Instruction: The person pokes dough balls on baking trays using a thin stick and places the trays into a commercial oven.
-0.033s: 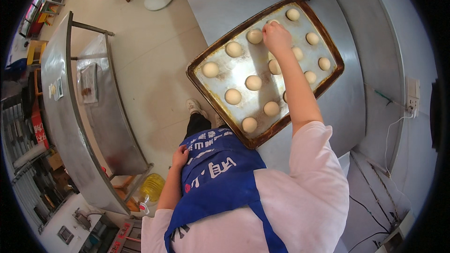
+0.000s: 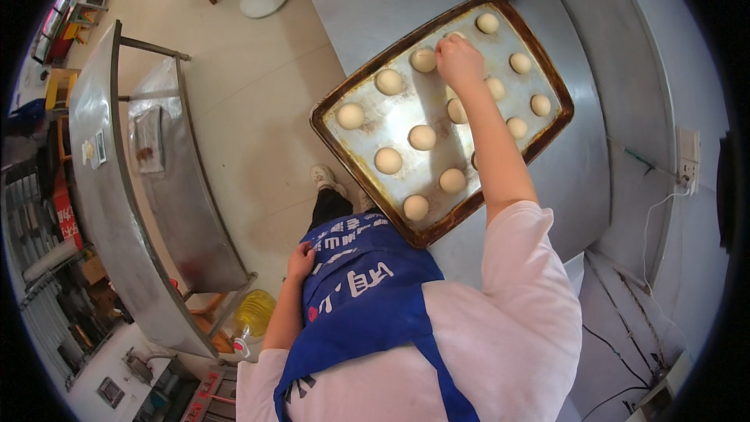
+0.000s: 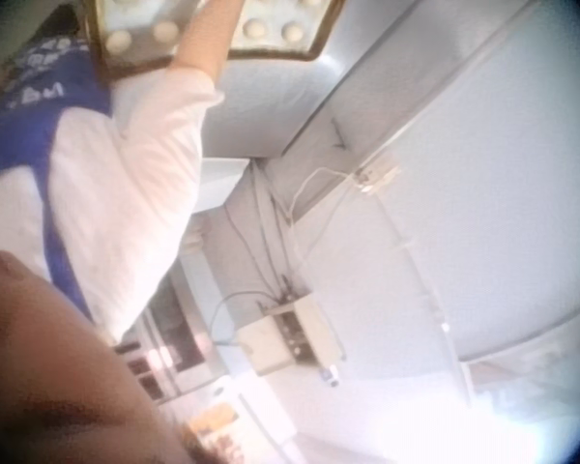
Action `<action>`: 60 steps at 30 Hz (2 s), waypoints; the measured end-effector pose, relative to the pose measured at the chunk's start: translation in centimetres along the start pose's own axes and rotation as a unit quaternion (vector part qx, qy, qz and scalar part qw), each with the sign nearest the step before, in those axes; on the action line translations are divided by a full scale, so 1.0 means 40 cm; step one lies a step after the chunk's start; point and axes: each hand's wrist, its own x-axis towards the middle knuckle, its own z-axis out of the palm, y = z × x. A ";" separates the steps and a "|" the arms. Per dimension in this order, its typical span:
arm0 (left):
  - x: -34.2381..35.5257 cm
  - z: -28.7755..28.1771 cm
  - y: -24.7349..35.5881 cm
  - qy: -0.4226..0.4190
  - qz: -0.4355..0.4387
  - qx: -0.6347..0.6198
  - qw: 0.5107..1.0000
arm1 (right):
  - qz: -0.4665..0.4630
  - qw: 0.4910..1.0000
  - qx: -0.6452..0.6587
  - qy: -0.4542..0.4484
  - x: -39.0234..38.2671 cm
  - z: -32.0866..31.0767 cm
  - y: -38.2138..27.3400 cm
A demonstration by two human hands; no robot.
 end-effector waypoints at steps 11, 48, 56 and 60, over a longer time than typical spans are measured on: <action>0.058 -0.030 -0.055 -0.010 0.056 -0.025 0.998 | 0.132 0.987 0.062 0.070 -0.118 0.019 0.096; 0.030 -0.061 -0.007 0.030 0.051 0.054 0.997 | 0.454 0.653 0.606 0.011 -0.566 -0.029 0.166; 0.039 -0.044 0.003 0.007 0.060 0.056 0.997 | 0.521 0.595 0.605 0.087 -0.541 0.114 0.069; 0.027 -0.041 -0.009 0.022 0.058 0.038 0.997 | 0.425 0.769 0.463 0.117 -0.516 0.126 0.070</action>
